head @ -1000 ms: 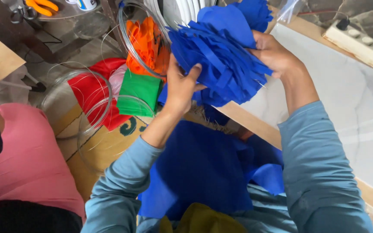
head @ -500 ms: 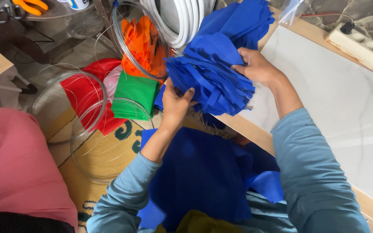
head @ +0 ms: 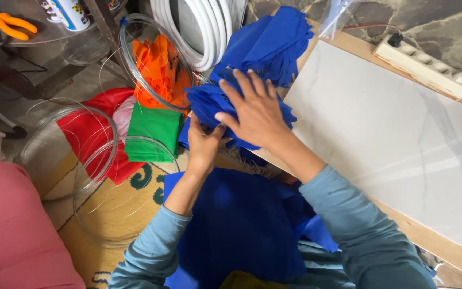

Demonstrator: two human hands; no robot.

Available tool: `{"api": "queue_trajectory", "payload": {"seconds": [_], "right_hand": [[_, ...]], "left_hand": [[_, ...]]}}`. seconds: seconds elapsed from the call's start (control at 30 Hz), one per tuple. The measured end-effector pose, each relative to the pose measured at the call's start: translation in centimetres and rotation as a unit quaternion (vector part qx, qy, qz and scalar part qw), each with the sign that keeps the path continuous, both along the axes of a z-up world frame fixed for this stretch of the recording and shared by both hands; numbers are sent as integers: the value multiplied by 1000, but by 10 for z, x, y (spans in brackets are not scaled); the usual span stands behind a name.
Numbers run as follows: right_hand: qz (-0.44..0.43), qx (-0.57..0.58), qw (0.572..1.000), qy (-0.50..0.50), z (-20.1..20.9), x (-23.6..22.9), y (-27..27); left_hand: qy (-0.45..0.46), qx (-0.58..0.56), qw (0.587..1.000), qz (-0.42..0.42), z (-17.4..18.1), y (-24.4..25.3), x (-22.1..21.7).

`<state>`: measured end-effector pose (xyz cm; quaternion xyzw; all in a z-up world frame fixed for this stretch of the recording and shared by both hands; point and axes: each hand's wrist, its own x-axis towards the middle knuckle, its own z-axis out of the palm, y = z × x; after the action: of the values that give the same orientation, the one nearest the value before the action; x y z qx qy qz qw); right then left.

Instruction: Ironing and folding blue fabric pieces at a workshop station.

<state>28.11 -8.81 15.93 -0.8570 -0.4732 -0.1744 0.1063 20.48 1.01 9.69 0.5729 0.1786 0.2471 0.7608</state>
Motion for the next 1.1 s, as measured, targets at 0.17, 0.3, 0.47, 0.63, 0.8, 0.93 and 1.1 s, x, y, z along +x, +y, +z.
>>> {"api": "queue_trajectory", "payload": {"seconds": [0.17,0.3,0.47,0.63,0.8,0.93,1.1], "right_hand": [[-13,-24,1000,11,-34,17,3],[0,-18,1000,3,-49,26,1],[0,-22,1000,10,-51,26,0],[2,-24,1000,11,-51,25,-1],[11,-39,999,27,-48,24,0],[9,-56,998,35,-45,24,1],[9,-81,994,77,-36,22,1]], "left_hand": [[-4,-10,1000,-4,-6,-1,-1],[-18,-26,999,-19,-20,2,-2],[-30,-28,999,-33,-11,3,-21],[-57,-29,998,-24,-9,8,-35],[-65,18,997,25,-23,20,-42],[-58,32,996,66,-47,29,-38],[-34,-76,996,23,-60,28,-23]]}}
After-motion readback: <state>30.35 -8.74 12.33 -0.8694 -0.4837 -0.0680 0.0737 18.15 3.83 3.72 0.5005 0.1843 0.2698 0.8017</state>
